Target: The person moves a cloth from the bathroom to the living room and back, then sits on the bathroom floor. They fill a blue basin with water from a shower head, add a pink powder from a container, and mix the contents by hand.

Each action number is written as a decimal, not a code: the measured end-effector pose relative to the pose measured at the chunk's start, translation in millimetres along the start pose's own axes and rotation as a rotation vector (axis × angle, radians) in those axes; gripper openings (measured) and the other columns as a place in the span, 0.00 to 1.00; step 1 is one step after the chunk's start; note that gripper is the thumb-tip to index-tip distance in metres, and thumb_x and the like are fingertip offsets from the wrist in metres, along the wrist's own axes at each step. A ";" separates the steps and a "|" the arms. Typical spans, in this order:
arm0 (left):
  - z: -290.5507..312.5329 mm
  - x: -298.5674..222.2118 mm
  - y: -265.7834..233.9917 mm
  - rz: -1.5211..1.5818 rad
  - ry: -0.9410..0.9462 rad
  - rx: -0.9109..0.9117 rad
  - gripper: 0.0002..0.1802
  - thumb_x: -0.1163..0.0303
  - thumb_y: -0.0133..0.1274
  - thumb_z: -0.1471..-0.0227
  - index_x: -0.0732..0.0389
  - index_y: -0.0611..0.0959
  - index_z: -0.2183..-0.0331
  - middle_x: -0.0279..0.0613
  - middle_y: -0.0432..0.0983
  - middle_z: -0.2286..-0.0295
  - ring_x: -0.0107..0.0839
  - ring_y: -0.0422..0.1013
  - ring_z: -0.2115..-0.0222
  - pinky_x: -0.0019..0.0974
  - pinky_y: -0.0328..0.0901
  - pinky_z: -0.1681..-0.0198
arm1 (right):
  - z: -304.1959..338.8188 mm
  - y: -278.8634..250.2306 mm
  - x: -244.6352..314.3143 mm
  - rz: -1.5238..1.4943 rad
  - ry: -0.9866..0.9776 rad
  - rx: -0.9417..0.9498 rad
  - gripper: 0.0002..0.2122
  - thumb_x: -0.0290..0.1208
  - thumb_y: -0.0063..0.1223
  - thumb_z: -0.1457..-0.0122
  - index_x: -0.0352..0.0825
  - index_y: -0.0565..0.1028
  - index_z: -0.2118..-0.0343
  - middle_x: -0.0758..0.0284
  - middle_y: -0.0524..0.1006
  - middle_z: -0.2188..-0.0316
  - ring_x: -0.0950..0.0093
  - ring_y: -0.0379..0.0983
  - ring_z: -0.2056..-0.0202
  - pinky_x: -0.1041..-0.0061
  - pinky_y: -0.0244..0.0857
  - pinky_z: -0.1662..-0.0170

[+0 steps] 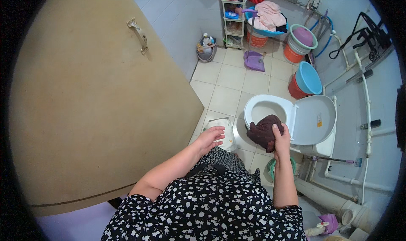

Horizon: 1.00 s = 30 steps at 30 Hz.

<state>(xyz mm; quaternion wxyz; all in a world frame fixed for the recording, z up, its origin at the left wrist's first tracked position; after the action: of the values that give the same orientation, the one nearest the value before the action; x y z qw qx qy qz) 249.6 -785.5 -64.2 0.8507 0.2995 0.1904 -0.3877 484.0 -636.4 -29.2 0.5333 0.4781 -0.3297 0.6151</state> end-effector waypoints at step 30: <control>-161.1 -168.8 -106.4 -0.262 -0.006 0.105 0.16 0.64 0.43 0.43 0.57 0.71 0.53 0.30 0.70 0.62 0.21 0.66 0.63 0.27 0.64 0.61 | -117.6 102.6 6.6 -0.159 0.132 -0.191 0.15 0.33 0.52 0.43 0.31 0.66 0.56 0.63 0.72 0.61 0.74 0.69 0.62 0.75 0.66 0.60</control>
<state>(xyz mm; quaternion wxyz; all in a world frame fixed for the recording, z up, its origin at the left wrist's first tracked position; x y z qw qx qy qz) 46.7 -642.8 -129.3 0.7765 0.3151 0.2049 -0.5057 356.8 -548.4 -50.5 0.6438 0.4084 -0.3119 0.5669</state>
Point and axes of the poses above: each hand's wrist, its own z-axis away from the middle knuckle, its own y-axis out of the palm, x = y × z, the point moved 3 cm from there along -z, towards the middle knuckle
